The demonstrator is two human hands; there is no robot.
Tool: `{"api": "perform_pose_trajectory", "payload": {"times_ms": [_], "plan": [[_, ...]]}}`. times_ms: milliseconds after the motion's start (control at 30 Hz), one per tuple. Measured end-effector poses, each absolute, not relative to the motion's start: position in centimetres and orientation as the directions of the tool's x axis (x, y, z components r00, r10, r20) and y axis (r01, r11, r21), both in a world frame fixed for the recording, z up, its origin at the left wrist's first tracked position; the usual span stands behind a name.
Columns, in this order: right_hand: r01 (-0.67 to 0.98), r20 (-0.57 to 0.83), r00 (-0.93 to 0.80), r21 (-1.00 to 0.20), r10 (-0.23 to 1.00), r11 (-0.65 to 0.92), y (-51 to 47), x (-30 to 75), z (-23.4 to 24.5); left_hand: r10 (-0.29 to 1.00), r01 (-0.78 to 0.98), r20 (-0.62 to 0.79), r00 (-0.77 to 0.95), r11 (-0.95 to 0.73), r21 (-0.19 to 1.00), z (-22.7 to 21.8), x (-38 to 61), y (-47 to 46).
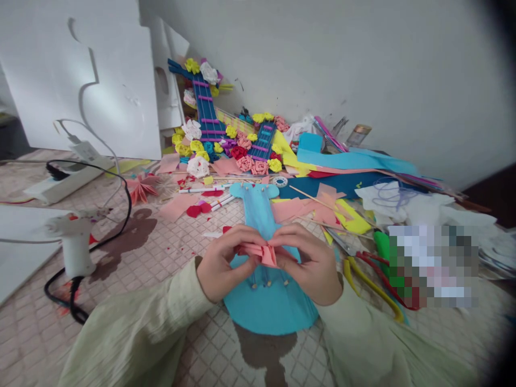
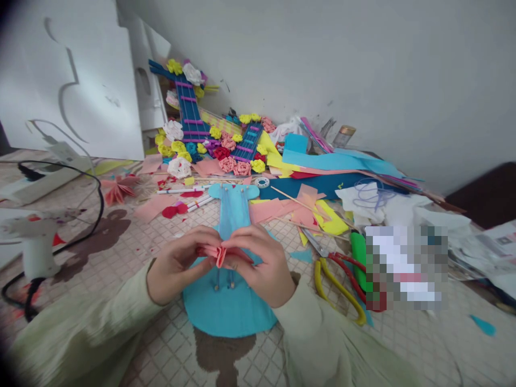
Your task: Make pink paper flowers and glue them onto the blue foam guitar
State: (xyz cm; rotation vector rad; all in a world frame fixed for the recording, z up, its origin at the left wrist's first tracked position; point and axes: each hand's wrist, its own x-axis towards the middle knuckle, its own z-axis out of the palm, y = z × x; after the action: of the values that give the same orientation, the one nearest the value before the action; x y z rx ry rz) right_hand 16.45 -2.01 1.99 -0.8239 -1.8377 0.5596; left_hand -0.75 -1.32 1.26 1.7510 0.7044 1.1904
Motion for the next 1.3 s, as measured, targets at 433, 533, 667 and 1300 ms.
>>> {"api": "perform_pose_trajectory", "payload": {"times_ms": [433,533,667,1300], "plan": [[0.227,0.544,-0.447,-0.699,0.710,0.678,-1.8,16.7,2.4,0.857,-0.195,0.206,0.472,-0.127,0.973,1.2,-0.5,-1.3],[0.231,0.471,-0.507,-0.733,0.722,0.640,-1.6,16.9,2.5,0.857,-0.156,0.152,0.493,-0.085,0.984,0.9,-0.5,-1.0],[0.265,0.371,-0.537,-0.779,0.758,0.569,-1.2,17.4,2.6,0.876,-0.087,0.149,0.458,-0.123,0.989,0.6,-0.5,-0.9],[0.244,0.366,-0.543,-0.792,0.756,0.559,-1.1,17.8,2.9,0.930,-0.148,0.089,0.357,-0.037,0.988,0.3,-0.6,-0.8]]}}
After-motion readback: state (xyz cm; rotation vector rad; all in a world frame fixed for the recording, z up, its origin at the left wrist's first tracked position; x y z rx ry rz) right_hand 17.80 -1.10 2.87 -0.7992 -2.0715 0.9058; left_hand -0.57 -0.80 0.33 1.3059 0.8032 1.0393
